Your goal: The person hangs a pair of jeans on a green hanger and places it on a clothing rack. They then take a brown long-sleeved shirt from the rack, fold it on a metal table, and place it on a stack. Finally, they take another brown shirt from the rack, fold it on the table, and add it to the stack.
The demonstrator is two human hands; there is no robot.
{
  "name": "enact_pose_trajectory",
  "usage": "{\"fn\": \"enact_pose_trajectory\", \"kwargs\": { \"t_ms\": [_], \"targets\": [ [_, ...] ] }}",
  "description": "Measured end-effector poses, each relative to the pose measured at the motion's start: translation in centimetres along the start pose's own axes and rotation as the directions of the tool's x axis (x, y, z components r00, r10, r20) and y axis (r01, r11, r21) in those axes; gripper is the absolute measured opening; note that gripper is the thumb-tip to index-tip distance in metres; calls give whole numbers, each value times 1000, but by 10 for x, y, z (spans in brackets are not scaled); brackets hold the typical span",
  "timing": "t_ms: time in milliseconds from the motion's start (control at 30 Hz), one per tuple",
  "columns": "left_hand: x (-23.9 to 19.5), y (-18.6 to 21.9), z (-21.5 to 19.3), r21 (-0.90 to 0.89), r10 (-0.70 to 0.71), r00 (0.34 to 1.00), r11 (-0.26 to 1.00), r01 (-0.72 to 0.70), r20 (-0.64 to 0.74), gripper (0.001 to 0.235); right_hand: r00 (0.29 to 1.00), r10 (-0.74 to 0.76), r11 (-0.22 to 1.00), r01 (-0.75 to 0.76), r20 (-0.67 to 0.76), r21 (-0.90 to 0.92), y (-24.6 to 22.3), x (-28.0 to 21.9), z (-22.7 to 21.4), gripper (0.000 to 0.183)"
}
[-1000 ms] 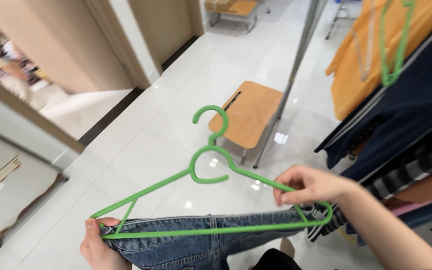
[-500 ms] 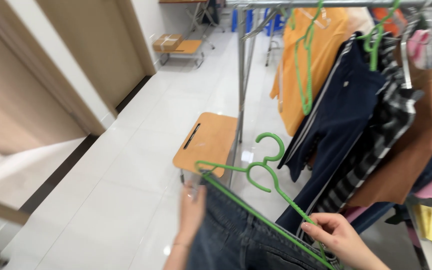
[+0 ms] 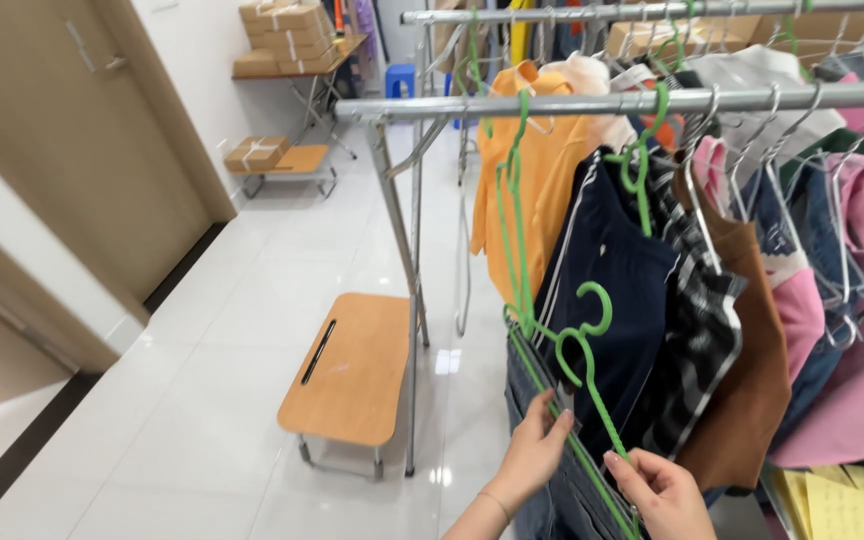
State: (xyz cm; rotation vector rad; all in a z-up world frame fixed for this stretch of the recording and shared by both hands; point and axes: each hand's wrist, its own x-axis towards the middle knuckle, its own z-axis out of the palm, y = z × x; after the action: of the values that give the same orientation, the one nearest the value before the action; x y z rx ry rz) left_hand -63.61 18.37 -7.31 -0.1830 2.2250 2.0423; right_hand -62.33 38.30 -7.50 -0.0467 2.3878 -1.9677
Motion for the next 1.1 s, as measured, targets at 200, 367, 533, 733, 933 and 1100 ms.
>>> {"fn": "enact_pose_trajectory", "kwargs": {
  "t_ms": [200,367,533,733,933,1100],
  "targets": [
    [28,73,-9,-320,123,986,935,-152,-109,73,970,-224,971,214,-98,-103,-114,44,15,51],
    [37,79,2,-33,299,952,953,-302,-69,74,957,-252,966,240,-141,-95,-213,79,35,51],
    [40,55,16,-48,311,950,949,-310,8,63,930,-321,945,303,-180,-119,-213,150,60,51],
    [32,30,9,-38,70,997,997,-71,-31,62,911,-354,928,314,-213,-201,-172,163,73,54],
    [12,8,8,-38,239,952,967,-250,-192,50,871,-463,878,424,-165,-223,-146,91,46,42],
    [-31,2,10,-384,81,986,914,-130,-143,43,996,89,996,-89,-3,-8,-128,-22,-16,39]
  ]
}}
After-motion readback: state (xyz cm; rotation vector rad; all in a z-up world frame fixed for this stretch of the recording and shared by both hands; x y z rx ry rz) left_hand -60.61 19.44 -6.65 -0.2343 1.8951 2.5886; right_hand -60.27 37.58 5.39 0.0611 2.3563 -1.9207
